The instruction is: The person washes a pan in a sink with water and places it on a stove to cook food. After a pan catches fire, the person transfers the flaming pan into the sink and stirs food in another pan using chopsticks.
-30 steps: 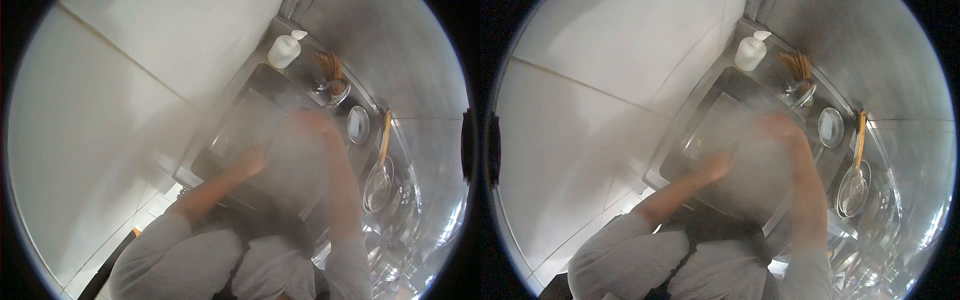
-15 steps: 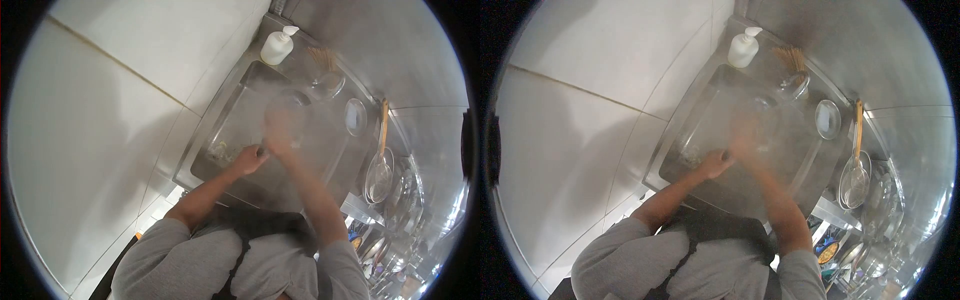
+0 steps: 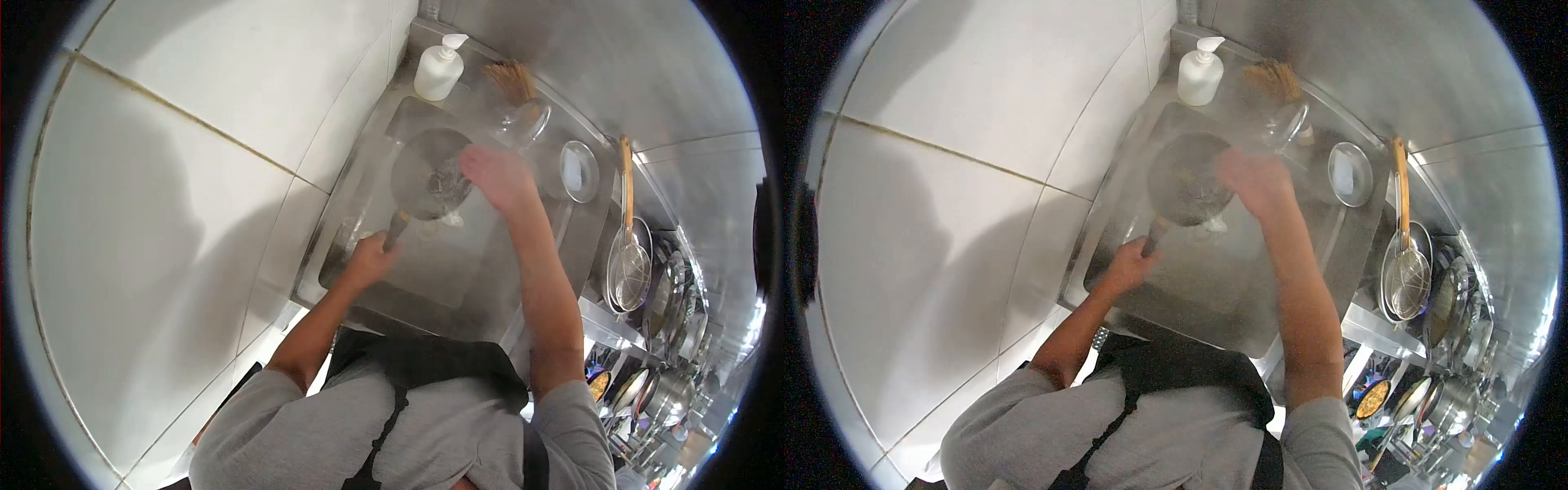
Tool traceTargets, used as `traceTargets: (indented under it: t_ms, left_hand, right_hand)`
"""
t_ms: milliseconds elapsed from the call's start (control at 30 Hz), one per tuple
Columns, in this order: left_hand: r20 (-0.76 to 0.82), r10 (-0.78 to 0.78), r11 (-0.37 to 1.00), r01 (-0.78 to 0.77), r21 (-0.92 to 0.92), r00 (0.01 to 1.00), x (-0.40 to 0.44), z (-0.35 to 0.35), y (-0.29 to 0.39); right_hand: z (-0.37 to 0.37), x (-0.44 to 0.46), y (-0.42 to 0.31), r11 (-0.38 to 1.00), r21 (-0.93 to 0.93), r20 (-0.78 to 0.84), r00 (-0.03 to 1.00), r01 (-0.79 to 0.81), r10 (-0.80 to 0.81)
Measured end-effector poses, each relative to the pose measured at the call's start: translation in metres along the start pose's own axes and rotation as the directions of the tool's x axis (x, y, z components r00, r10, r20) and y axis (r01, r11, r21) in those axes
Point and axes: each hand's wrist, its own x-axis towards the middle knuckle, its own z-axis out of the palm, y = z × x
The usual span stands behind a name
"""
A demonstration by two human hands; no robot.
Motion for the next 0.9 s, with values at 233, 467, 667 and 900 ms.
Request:
traceTargets:
  t_ms: [233, 467, 667, 900]
  left_hand:
    - [0.106, -0.081, 0.995, 0.087, -0.054, 0.991, -0.007, 0.003, -0.001]
    - [-0.065, 0.014, 0.928, 0.011, 0.373, 0.998, -0.011, 0.001, -0.003]
    - [-0.038, 0.028, 0.850, -0.004, 0.527, 0.999, -0.026, -0.025, 0.014]
    - [-0.157, -0.096, 0.756, 0.175, 0.631, 0.983, -0.033, -0.006, -0.057]
  right_hand:
    - [0.026, -0.008, -0.037, 0.765, 0.643, -0.315, 0.925, 0.045, 0.210]
    - [0.022, -0.026, -0.009, 0.996, -0.053, -0.367, 0.929, -0.078, 0.053]
    - [0.017, -0.057, -0.025, 0.318, -0.925, -0.294, 0.922, -0.207, -0.253]
    - [-0.163, -0.059, -0.053, 0.310, -0.700, -0.713, 0.650, -0.643, -0.264]
